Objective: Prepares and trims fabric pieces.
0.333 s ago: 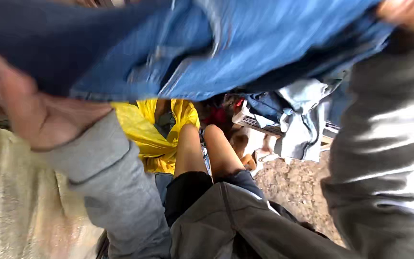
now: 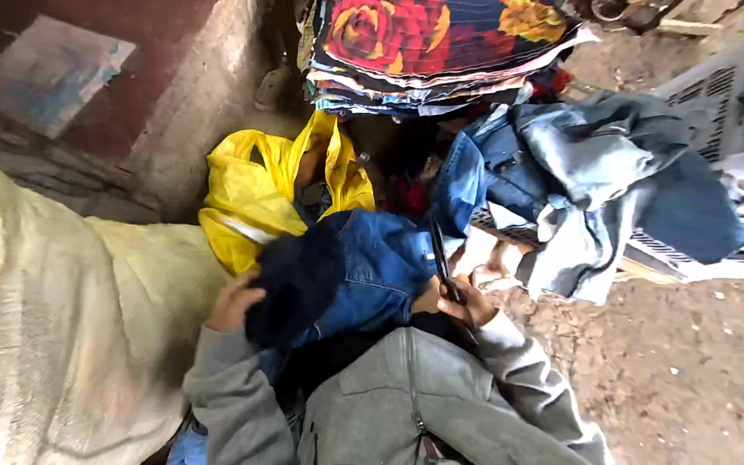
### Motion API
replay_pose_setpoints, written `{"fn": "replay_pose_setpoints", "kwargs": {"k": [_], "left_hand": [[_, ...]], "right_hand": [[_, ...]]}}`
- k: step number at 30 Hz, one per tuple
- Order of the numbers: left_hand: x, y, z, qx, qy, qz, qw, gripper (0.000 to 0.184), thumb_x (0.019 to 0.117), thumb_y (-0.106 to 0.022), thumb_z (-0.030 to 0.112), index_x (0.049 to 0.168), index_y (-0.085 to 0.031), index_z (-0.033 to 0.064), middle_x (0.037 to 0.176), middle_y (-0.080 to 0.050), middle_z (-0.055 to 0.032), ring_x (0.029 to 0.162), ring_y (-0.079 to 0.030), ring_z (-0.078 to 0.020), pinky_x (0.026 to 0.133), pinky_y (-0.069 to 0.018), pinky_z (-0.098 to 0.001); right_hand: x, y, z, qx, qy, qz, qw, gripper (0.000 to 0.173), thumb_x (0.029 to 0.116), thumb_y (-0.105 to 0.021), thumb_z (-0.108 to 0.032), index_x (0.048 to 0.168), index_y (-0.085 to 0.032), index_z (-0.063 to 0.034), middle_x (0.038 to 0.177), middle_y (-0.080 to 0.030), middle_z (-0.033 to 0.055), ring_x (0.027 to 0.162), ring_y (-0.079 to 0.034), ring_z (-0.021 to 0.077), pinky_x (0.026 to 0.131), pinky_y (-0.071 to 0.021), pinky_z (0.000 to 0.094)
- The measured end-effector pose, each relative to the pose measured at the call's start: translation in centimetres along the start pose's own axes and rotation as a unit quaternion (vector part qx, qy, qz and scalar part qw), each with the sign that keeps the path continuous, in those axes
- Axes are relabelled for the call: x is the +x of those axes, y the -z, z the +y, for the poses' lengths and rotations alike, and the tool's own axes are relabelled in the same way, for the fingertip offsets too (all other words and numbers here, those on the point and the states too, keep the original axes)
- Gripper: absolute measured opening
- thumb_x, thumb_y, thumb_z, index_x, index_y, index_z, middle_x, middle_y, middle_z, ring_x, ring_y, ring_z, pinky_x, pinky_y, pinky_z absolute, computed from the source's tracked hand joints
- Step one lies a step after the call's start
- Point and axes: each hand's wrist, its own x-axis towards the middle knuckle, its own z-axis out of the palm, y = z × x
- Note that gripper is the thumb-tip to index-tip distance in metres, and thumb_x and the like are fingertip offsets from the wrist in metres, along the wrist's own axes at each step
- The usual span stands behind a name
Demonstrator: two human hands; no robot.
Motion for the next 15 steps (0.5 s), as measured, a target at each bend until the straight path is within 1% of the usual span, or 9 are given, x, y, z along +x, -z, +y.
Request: {"fn": "replay_pose_setpoints", "kwargs": {"k": [2,4,6,8,10,12,13,14,15], "left_hand": [[-1.5,-1.4,-2.7,0.030,-0.042,-0.146,0.988,0.028,0.0854,-0.054,0.004,0.102,-0.064,-0.0156,0.098,-0.071,-0.0022,0.091,-0.061,0.0071,0.088,-0.0503,-0.0175],[-2.2,-3.7,-3.6,0.051,-0.094,-0.270,0.957,0.026,0.0892,-0.060,0.015,0.092,-0.066,-0.0097,0.091,-0.069,-0.0015,0.087,-0.060,0.0053,0.084,-0.0498,-0.0182],[-2.3,-6.4,-2.2,0.092,-0.094,-0.372,0.919,0.025,0.0919,-0.061,0.011,0.093,-0.066,-0.0131,0.089,-0.068,-0.0143,0.086,-0.063,-0.0125,0.084,-0.0514,-0.0317],[-2.0,-9.2,-0.2,0.150,-0.072,-0.458,0.873,0.025,0.0956,-0.062,0.009,0.102,-0.066,-0.0152,0.095,-0.069,-0.0269,0.094,-0.067,-0.0330,0.089,-0.0515,-0.0483],[-2.0,-11.9,0.9,0.175,-0.096,-0.510,0.837,0.026,0.0980,-0.062,0.012,0.105,-0.067,-0.0131,0.093,-0.068,-0.0294,0.093,-0.067,-0.0413,0.086,-0.0510,-0.0568],[-2.3,-14.2,1.7,0.192,-0.132,-0.547,0.804,0.025,0.0994,-0.062,0.013,0.107,-0.068,-0.0099,0.092,-0.069,-0.0287,0.092,-0.069,-0.0448,0.083,-0.0511,-0.0623],[-2.5,-15.2,2.1,0.208,-0.141,-0.568,0.784,0.026,0.1002,-0.061,0.015,0.109,-0.068,-0.0084,0.092,-0.070,-0.0285,0.093,-0.069,-0.0461,0.083,-0.0505,-0.0643],[-2.6,-16.1,2.4,0.227,-0.142,-0.590,0.762,0.026,0.1012,-0.060,0.016,0.111,-0.068,-0.0071,0.094,-0.070,-0.0284,0.096,-0.068,-0.0470,0.084,-0.0497,-0.0657],[-2.6,-16.9,2.7,0.244,-0.138,-0.610,0.741,0.027,0.1020,-0.059,0.016,0.114,-0.068,-0.0063,0.097,-0.070,-0.0287,0.098,-0.068,-0.0478,0.085,-0.0489,-0.0666]], "right_hand": [[0.1,0.4,0.2,-0.039,-0.023,0.023,0.999,0.044,0.0810,-0.076,-0.019,0.111,-0.058,0.0084,0.083,-0.056,-0.0016,0.068,-0.051,-0.0011,0.064,-0.0454,0.0186],[1.2,1.2,0.0,-0.058,-0.020,0.064,0.996,0.054,0.0793,-0.077,-0.026,0.115,-0.057,0.0088,0.083,-0.058,0.0005,0.066,-0.052,0.0020,0.062,-0.0469,0.0229],[3.3,1.2,-0.7,-0.042,-0.013,0.109,0.993,0.062,0.0789,-0.079,-0.029,0.121,-0.053,0.0085,0.083,-0.059,0.0014,0.063,-0.054,0.0039,0.060,-0.0496,0.0253],[5.5,0.4,-1.7,-0.025,-0.019,0.139,0.990,0.067,0.0812,-0.079,-0.021,0.129,-0.044,0.0108,0.088,-0.059,0.0053,0.068,-0.057,0.0055,0.064,-0.0522,0.0247],[7.2,-0.8,-2.8,-0.047,-0.055,0.162,0.984,0.074,0.0841,-0.081,-0.015,0.138,-0.039,0.0125,0.104,-0.060,0.0165,0.082,-0.060,0.0130,0.077,-0.0528,0.0296],[7.7,-1.8,-3.0,-0.065,-0.063,0.169,0.981,0.073,0.0861,-0.081,-0.016,0.140,-0.041,0.0119,0.117,-0.060,0.0235,0.097,-0.060,0.0199,0.089,-0.0508,0.0347],[7.6,-2.3,-2.8,-0.073,-0.045,0.171,0.981,0.070,0.0855,-0.081,-0.017,0.137,-0.044,0.0122,0.118,-0.061,0.0249,0.099,-0.061,0.0216,0.091,-0.0509,0.0366],[7.2,-2.6,-2.8,-0.081,-0.030,0.167,0.982,0.068,0.0854,-0.081,-0.019,0.135,-0.046,0.0118,0.114,-0.062,0.0229,0.096,-0.061,0.0200,0.089,-0.0516,0.0361],[6.6,-2.8,-3.0,-0.092,-0.013,0.160,0.983,0.064,0.0852,-0.080,-0.020,0.131,-0.048,0.0109,0.105,-0.063,0.0178,0.087,-0.061,0.0152,0.082,-0.0523,0.0329]]}}
